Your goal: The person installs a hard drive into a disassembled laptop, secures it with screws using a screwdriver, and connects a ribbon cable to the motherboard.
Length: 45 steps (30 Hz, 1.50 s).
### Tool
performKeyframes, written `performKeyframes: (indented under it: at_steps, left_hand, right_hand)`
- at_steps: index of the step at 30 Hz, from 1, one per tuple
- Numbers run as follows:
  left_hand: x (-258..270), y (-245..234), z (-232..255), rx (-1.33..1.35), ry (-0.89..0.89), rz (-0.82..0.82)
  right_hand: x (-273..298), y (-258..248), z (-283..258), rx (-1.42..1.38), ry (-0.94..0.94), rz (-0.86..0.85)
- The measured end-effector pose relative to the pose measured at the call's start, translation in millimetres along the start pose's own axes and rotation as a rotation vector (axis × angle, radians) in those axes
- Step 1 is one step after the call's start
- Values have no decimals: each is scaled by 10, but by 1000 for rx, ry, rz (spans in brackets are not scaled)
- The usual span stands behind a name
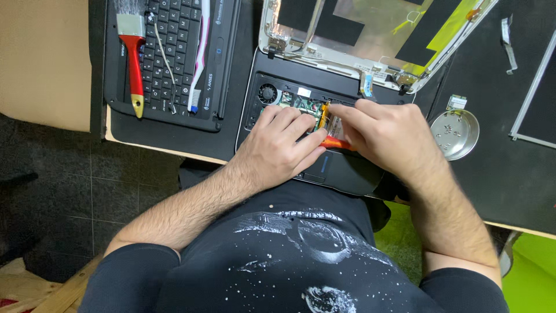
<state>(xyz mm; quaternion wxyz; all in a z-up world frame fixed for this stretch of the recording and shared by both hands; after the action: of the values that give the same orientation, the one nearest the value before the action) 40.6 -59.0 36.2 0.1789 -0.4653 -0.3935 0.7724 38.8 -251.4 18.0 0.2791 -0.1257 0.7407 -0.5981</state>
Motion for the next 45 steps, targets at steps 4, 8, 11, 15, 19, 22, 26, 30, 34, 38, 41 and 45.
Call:
performKeyframes:
  at_steps: [4,8,11,15,19,22,26,30,34,38,41,45]
  left_hand:
    - [134,171,-27,59,-21,83]
    - [148,186,-40,62,-23,80]
    - [155,199,-43,60,-25,80]
    - [164,215,-48,59,-17,73]
    - [164,213,-42,64,-21,67]
    - [174,225,-42,56,-18,75]
    - [170,211,-42,60,-23,78]
    - [125,155,-19,74,-17,97]
    - [142,137,0,72,-10,107]
    - [137,0,26,117,-26,189]
    - [152,-74,4,172,-56,265]
    - [240,-24,-101,217,-116,308]
  right_hand:
    - [-92,-43,-71,58,51,40]
    - [-135,-102,-139,72,23,63]
    - [-107,-77,-140,104,10,82]
    - [-76,7,-98,51,33,31]
    - [-104,-19,-112,-1,55,26]
    - [-77,-13,-110,43,30,49]
    - [-122,-42,-116,-2,50,20]
    - [-167,-101,-109,-68,57,2]
    - [-73,-132,76,-349,129,-11]
    - [-72,-190,135,-599,169,-75]
    - [-157,-247,30,-677,135,-97]
    - [-166,-307,20,-795,200,-106]
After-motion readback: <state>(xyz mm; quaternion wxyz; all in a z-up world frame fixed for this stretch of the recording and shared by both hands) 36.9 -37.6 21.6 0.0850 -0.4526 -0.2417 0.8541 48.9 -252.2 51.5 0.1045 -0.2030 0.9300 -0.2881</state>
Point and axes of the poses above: each hand's wrist, its own x-axis away from the middle knuckle, its own y-axis out of the palm, z = x × y, the point moved 8 cm from there along -x, towards the middle knuckle, and after that the axes turned 9 degrees about z, right-handed, at the moved point
